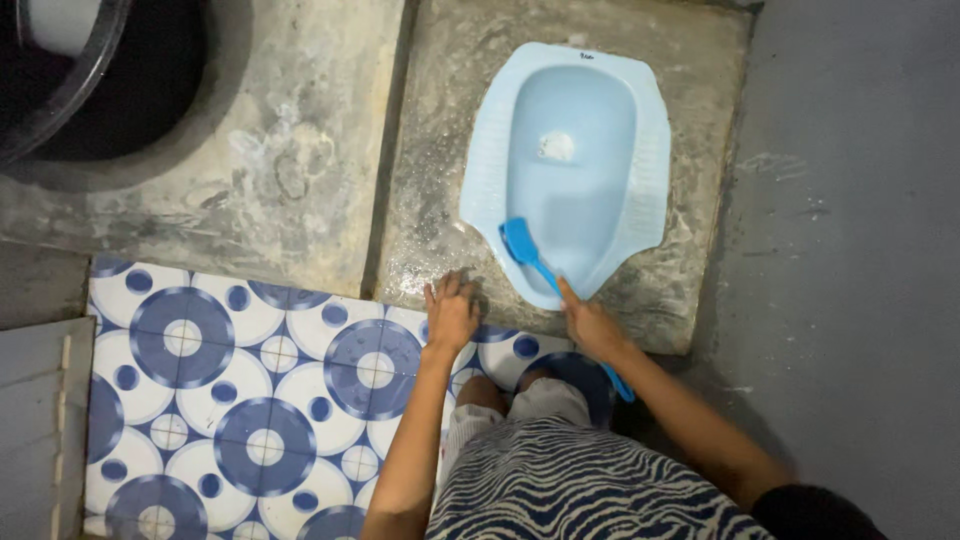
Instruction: The person scrubs a squat toilet with a blue toilet brush, focusing on the inner basin and rim. The person repeatedly dips the brush into the water and scrubs different areas of the toilet.
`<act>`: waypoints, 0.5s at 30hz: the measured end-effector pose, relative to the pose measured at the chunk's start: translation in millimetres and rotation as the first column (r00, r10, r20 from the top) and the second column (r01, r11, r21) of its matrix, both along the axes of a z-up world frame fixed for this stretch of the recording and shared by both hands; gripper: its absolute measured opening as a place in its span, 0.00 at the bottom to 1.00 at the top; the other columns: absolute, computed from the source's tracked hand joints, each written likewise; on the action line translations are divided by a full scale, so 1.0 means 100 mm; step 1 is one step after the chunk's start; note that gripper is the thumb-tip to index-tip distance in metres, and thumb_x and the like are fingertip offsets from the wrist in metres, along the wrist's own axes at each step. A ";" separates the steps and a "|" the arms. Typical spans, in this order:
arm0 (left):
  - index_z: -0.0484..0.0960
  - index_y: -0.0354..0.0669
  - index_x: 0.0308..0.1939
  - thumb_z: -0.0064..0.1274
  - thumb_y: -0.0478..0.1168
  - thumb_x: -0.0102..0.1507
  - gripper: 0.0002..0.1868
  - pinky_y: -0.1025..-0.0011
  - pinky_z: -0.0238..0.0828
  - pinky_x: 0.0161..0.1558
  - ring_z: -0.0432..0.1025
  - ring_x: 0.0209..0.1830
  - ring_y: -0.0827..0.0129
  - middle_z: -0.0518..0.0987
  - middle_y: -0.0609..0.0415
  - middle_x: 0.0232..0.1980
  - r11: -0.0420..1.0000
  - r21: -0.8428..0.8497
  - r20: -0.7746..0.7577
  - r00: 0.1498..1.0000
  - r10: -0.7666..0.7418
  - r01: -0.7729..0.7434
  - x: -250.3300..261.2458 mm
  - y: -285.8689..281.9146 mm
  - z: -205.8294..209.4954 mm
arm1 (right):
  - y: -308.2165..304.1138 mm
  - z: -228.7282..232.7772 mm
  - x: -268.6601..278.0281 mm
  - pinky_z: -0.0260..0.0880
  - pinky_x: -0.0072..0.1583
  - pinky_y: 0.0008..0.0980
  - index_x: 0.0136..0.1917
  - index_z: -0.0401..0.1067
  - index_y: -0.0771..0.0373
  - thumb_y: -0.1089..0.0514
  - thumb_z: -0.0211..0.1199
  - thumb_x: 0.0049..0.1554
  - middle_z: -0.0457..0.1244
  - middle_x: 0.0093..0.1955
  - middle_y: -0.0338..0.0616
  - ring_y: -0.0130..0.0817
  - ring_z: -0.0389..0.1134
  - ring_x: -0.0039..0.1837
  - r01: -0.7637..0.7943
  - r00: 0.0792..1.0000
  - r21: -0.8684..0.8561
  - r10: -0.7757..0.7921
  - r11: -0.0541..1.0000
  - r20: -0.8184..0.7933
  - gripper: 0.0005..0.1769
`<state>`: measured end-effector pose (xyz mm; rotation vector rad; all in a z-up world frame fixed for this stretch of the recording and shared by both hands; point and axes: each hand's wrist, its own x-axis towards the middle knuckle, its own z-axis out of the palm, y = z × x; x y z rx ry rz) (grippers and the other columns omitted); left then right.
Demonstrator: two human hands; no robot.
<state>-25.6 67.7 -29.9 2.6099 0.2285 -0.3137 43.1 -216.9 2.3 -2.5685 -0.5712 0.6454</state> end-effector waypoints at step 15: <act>0.80 0.51 0.59 0.55 0.39 0.57 0.24 0.35 0.41 0.72 0.56 0.74 0.52 0.67 0.48 0.71 0.992 -0.018 0.042 0.991 0.127 -0.126 -0.17 0.31 0.00 | 0.54 0.21 1.03 0.74 0.31 0.46 0.82 0.42 0.49 0.65 0.44 0.57 0.63 0.42 0.70 0.46 0.68 0.28 -0.555 0.815 -0.305 0.579 0.774 -0.011 0.42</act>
